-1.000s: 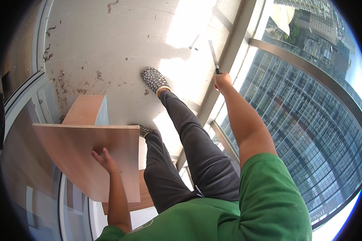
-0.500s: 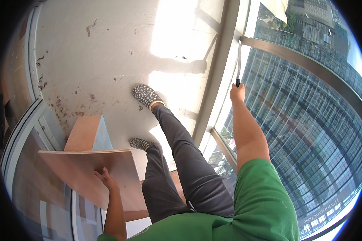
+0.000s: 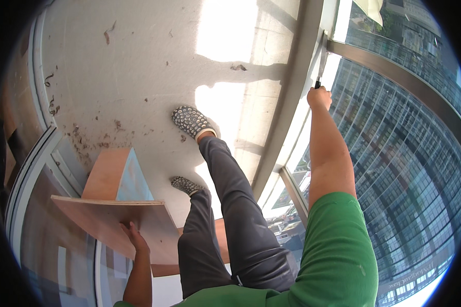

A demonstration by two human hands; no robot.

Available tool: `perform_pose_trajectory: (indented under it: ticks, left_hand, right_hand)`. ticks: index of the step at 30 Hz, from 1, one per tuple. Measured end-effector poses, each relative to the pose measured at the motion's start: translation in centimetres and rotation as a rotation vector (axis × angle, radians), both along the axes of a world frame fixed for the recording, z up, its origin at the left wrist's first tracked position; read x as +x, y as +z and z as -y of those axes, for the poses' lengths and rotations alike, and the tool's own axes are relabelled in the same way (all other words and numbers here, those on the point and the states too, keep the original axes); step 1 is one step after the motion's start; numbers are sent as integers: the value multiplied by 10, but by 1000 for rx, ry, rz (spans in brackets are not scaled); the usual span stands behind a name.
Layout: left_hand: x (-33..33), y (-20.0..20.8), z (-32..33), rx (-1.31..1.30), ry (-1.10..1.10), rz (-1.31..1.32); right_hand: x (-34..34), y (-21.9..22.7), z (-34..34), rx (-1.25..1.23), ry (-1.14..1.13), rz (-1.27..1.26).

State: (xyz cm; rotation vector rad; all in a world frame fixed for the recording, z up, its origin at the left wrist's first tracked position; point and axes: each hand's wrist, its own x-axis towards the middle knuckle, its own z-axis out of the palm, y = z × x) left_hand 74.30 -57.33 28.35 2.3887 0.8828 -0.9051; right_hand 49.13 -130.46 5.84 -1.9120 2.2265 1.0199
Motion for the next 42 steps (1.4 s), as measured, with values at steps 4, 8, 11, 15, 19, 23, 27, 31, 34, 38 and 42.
perform_pose_trajectory:
  ticks: [4, 8, 11, 15, 19, 23, 27, 31, 34, 38, 42]
  left_hand:
    - [9, 8, 17, 15, -14, -38]
    - [-1, -11, 21, 18, -131, 5]
    - [-7, -19, 34, 5, -72, 47]
    - [-10, -5, 12, 174, -208, 77]
    - [-20, -21, 26, 149, -188, 128]
    - [-20, -7, 20, 203, -158, 85]
    - [-31, 4, 0, -20, -60, 316]
    - [-111, 33, -35, 38, 439, 447]
    - [-223, 25, -89, 294, 937, 401]
    - [-328, 5, -146, 132, 1774, 402]
    - [-372, -5, -184, -171, 2106, 581]
  right_hand:
    - [-14, -26, 10, 193, -211, 129]
    - [-42, -21, 31, 100, -487, 370]
    - [-41, -1, 34, 81, -489, 405]
    - [1, 24, -66, 373, -85, 398]
    - [32, 60, -114, 707, -107, 442]
    - [143, 114, -219, 876, 11, 523]
    - [248, 147, -300, 934, 526, 867]
    - [376, 220, -445, 999, 1174, 1209]
    - [439, 273, -591, 1238, 1473, 1291]
    - [475, 305, -780, 1464, 1713, 1091]
    - [487, 271, -959, 1339, 2071, 816]
